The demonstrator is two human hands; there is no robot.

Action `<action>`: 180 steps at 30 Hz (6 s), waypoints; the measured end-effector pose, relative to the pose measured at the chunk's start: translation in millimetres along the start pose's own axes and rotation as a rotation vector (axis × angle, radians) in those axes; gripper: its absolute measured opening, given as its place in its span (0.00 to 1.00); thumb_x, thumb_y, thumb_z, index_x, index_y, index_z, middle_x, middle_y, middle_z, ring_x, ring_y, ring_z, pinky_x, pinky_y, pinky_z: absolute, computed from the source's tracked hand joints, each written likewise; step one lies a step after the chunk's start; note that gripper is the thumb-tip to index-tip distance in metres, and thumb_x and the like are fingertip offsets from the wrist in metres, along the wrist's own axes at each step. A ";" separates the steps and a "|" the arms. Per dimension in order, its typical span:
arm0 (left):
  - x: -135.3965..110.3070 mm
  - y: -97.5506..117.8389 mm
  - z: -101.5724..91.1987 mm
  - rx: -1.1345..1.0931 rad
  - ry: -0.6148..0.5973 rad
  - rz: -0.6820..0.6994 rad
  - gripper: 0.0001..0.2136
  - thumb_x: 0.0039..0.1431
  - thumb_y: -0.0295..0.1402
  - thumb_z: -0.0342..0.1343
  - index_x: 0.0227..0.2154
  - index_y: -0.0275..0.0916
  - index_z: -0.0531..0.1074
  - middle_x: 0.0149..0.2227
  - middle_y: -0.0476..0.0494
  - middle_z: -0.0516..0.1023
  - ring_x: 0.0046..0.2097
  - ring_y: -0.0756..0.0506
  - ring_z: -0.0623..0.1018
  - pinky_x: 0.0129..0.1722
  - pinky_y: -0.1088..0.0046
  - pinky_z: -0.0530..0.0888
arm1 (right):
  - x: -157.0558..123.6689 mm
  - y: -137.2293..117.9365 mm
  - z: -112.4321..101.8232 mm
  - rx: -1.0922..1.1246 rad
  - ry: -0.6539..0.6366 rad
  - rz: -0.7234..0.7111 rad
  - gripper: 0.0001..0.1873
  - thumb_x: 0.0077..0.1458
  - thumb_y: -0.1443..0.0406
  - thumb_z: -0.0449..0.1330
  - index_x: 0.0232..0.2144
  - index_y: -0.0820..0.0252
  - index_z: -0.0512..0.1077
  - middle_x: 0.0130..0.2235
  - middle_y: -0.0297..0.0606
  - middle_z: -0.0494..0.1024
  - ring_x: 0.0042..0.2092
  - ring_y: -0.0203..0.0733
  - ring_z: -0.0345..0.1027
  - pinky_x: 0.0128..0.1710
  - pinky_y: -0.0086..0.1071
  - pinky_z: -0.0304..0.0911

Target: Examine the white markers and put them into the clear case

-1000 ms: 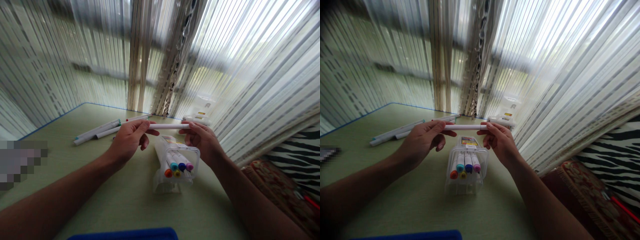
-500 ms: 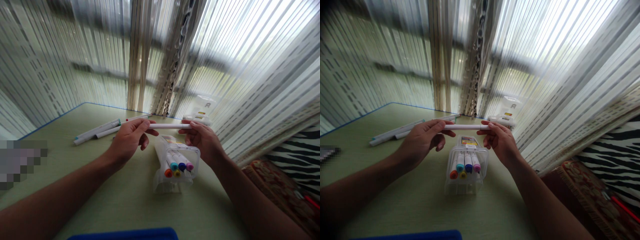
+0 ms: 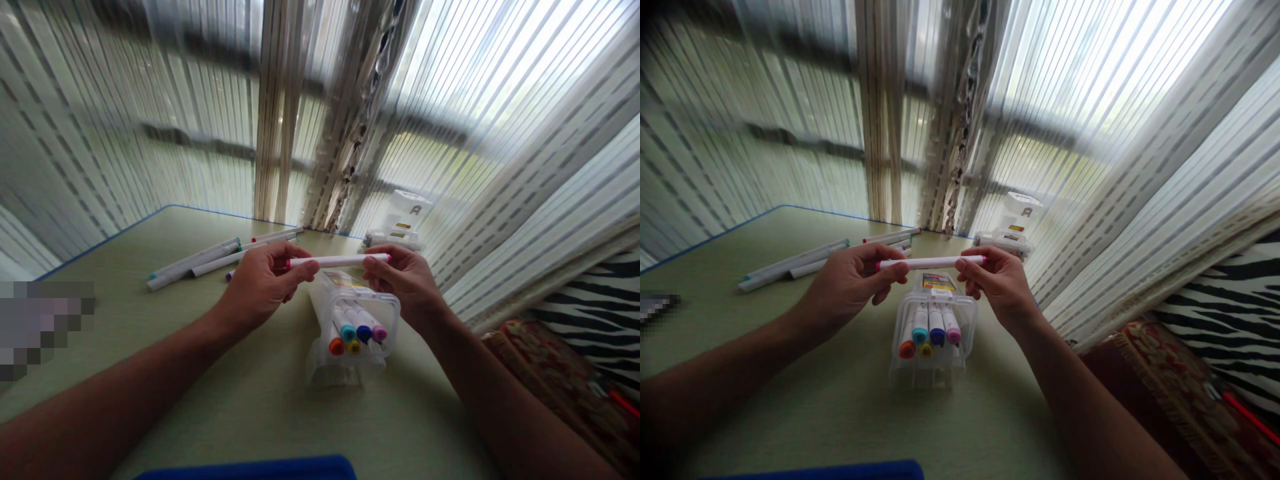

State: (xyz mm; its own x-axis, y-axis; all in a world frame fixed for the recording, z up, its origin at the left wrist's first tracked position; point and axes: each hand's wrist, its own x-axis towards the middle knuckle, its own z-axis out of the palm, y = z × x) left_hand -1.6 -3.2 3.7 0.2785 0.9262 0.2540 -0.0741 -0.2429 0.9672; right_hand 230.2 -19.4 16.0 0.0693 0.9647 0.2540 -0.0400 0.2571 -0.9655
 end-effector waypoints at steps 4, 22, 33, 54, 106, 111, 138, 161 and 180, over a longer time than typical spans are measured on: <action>-0.3 1.1 0.8 0.035 0.022 0.014 0.14 0.52 0.38 0.69 0.36 0.34 0.78 0.18 0.54 0.68 0.19 0.54 0.66 0.19 0.79 0.63 | 0.0 -0.4 0.4 0.006 0.000 -0.015 0.14 0.42 0.60 0.76 0.30 0.59 0.79 0.21 0.33 0.78 0.17 0.30 0.65 0.15 0.25 0.58; 1.9 2.7 2.2 -0.139 0.069 -0.010 0.13 0.61 0.38 0.61 0.41 0.31 0.79 0.35 0.38 0.82 0.19 0.56 0.67 0.18 0.77 0.62 | 2.0 -2.2 -2.6 0.081 -0.027 0.057 0.15 0.52 0.56 0.69 0.37 0.60 0.79 0.27 0.37 0.82 0.18 0.32 0.66 0.15 0.26 0.57; 2.7 2.3 1.5 -0.267 0.080 -0.086 0.13 0.63 0.34 0.56 0.43 0.29 0.78 0.33 0.37 0.82 0.19 0.53 0.69 0.19 0.75 0.63 | 3.4 -2.8 -3.9 0.132 -0.006 0.082 0.15 0.51 0.57 0.69 0.36 0.61 0.80 0.27 0.37 0.82 0.17 0.33 0.66 0.14 0.26 0.56; 1.5 -4.8 2.6 -0.097 0.006 0.028 0.14 0.55 0.40 0.67 0.35 0.32 0.76 0.27 0.47 0.78 0.19 0.57 0.67 0.17 0.80 0.63 | -3.7 -4.7 3.7 -0.009 0.026 0.037 0.15 0.37 0.59 0.79 0.26 0.57 0.79 0.23 0.33 0.78 0.19 0.29 0.65 0.16 0.21 0.61; -0.2 1.3 1.7 -0.325 -0.038 -0.068 0.13 0.60 0.34 0.60 0.42 0.29 0.80 0.35 0.35 0.83 0.20 0.54 0.70 0.20 0.76 0.64 | -0.4 -6.2 1.0 0.075 0.001 0.073 0.11 0.48 0.59 0.71 0.33 0.60 0.80 0.27 0.38 0.81 0.17 0.31 0.65 0.16 0.25 0.60; 0.4 2.2 1.6 -0.371 -0.035 -0.080 0.14 0.61 0.34 0.60 0.43 0.29 0.80 0.34 0.34 0.83 0.20 0.53 0.70 0.20 0.76 0.64 | 0.3 -8.0 -0.1 0.094 -0.020 0.087 0.11 0.51 0.59 0.68 0.35 0.60 0.79 0.27 0.38 0.81 0.17 0.32 0.66 0.15 0.26 0.60; 0.9 4.7 -0.4 -0.481 -0.031 -0.093 0.12 0.62 0.31 0.56 0.42 0.28 0.80 0.33 0.33 0.83 0.20 0.52 0.71 0.21 0.75 0.64 | -0.4 -9.8 -0.4 0.163 -0.027 0.127 0.11 0.52 0.59 0.64 0.35 0.60 0.78 0.28 0.39 0.82 0.19 0.36 0.67 0.17 0.29 0.58; 1.7 6.2 -0.8 -0.506 -0.030 -0.110 0.13 0.63 0.30 0.52 0.42 0.28 0.78 0.33 0.33 0.83 0.20 0.51 0.71 0.21 0.75 0.64 | 0.9 -6.7 -1.3 0.213 -0.053 0.118 0.10 0.54 0.60 0.64 0.34 0.60 0.79 0.28 0.40 0.83 0.19 0.35 0.68 0.18 0.28 0.61; 1.7 -3.4 0.2 0.117 0.041 0.041 0.15 0.60 0.39 0.61 0.44 0.34 0.75 0.26 0.52 0.70 0.20 0.55 0.65 0.19 0.78 0.61 | -0.1 3.8 -0.5 0.098 -0.061 0.012 0.13 0.48 0.61 0.72 0.37 0.59 0.79 0.29 0.35 0.82 0.19 0.28 0.65 0.18 0.24 0.58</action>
State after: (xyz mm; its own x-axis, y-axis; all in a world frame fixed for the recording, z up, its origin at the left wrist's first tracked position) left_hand -0.7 -0.8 0.9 0.2376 0.9253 0.2957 0.0282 -0.3109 0.9500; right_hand 230.6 -18.6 12.3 0.0079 0.9688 0.2479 -0.1381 0.2466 -0.9592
